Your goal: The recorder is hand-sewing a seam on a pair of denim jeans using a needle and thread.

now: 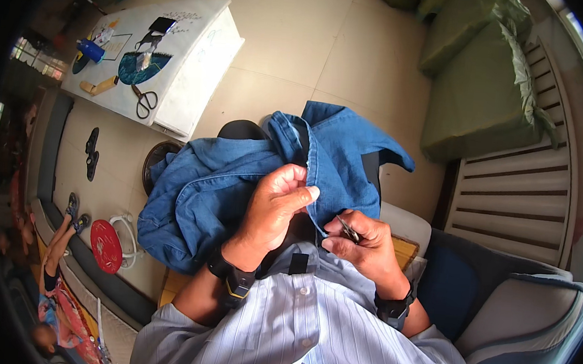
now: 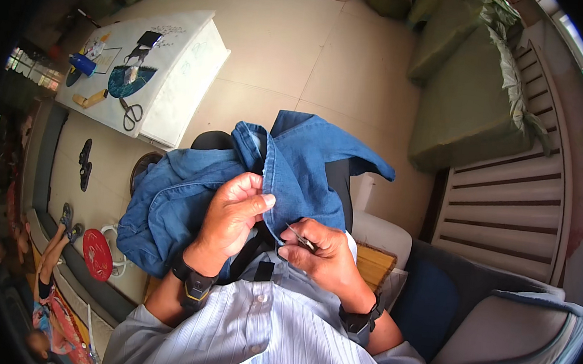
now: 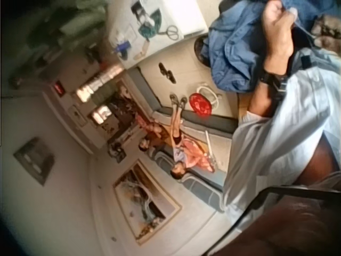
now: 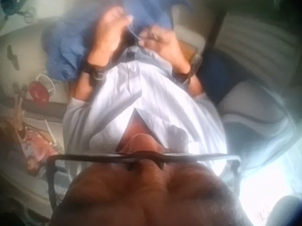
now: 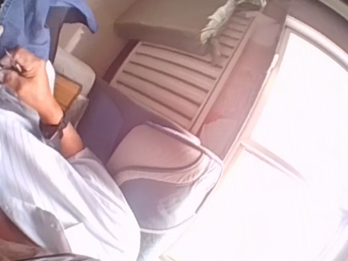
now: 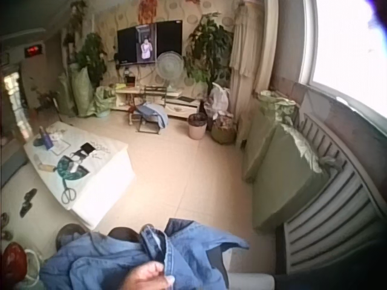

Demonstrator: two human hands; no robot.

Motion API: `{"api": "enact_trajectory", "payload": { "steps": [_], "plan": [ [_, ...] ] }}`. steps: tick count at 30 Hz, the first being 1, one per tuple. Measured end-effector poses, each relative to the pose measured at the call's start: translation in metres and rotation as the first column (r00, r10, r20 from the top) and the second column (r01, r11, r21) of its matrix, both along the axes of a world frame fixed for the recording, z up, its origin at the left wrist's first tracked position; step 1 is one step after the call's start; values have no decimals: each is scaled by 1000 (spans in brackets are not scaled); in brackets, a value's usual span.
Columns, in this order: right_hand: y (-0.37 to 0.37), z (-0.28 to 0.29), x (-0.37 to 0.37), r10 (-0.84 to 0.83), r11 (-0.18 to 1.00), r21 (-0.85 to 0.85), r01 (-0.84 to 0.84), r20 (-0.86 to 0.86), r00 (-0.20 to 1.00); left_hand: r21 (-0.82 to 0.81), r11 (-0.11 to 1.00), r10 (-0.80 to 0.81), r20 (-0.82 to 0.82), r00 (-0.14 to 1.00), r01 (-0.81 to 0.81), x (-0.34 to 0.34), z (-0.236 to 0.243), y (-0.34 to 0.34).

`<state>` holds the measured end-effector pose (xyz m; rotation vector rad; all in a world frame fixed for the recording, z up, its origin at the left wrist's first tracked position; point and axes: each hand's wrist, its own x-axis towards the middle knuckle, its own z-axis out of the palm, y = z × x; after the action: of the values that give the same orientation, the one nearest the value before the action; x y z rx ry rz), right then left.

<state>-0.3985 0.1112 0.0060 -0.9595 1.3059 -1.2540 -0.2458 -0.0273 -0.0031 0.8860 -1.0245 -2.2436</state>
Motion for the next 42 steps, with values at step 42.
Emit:
{"api": "enact_trajectory", "payload": {
  "steps": [42],
  "plan": [
    [31,-20,4,-158,950,308,-43,599,785,-8,981,-187,256,948,195,42,-35,51]
  ]
}}
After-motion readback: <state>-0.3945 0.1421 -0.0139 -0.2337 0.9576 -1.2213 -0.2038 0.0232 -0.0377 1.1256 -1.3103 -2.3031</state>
